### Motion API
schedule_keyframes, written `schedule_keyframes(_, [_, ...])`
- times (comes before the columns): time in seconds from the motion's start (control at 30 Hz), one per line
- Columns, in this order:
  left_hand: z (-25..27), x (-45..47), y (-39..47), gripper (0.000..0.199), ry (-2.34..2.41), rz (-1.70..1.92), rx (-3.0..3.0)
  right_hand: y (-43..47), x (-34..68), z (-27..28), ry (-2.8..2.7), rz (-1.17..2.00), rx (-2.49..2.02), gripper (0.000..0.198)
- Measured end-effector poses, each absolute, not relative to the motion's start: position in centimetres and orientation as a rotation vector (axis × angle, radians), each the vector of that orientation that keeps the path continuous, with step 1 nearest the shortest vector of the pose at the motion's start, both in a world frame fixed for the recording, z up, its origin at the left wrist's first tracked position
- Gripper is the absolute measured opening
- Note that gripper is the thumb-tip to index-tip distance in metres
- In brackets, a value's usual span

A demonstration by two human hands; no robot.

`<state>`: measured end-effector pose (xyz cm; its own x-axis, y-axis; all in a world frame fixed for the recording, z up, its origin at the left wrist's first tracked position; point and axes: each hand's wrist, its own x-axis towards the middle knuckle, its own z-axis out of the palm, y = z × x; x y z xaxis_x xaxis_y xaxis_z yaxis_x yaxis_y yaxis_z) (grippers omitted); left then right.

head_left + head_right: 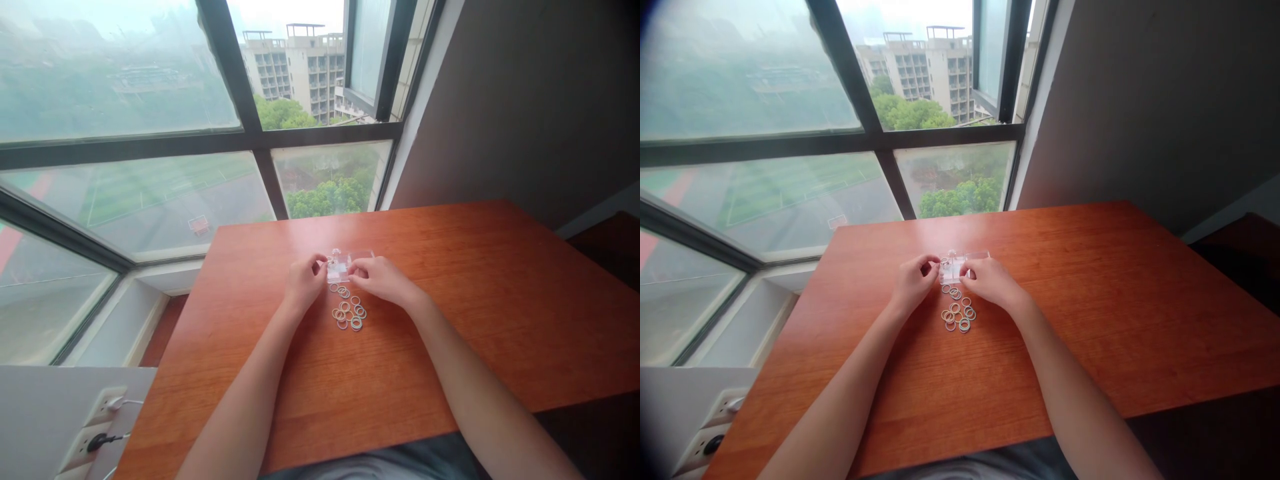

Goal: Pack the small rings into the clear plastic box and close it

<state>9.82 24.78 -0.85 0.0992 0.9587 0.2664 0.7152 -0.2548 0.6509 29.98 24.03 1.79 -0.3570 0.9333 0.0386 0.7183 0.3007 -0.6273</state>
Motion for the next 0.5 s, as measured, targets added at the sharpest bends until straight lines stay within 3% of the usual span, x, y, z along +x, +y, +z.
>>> schedule_keyframes(0.17, [0.3, 10.0, 23.3, 0.013, 1.567, 0.762, 2.258, 22.8, 29.7, 3.8, -2.214, 0.512, -1.564, 0.012])
schedule_keyframes(0.33, [0.9, 9.8, 23.2, 0.015, 1.592, 0.728, 2.272, 22.4, 30.0, 4.5, -2.469, 0.639, -1.567, 0.014])
schedule_keyframes(0.5, [2.1, 8.9, 23.0, 0.014, 1.556, 0.587, 2.331, 22.2, 29.8, 4.0, -2.577, 0.567, -1.713, 0.017])
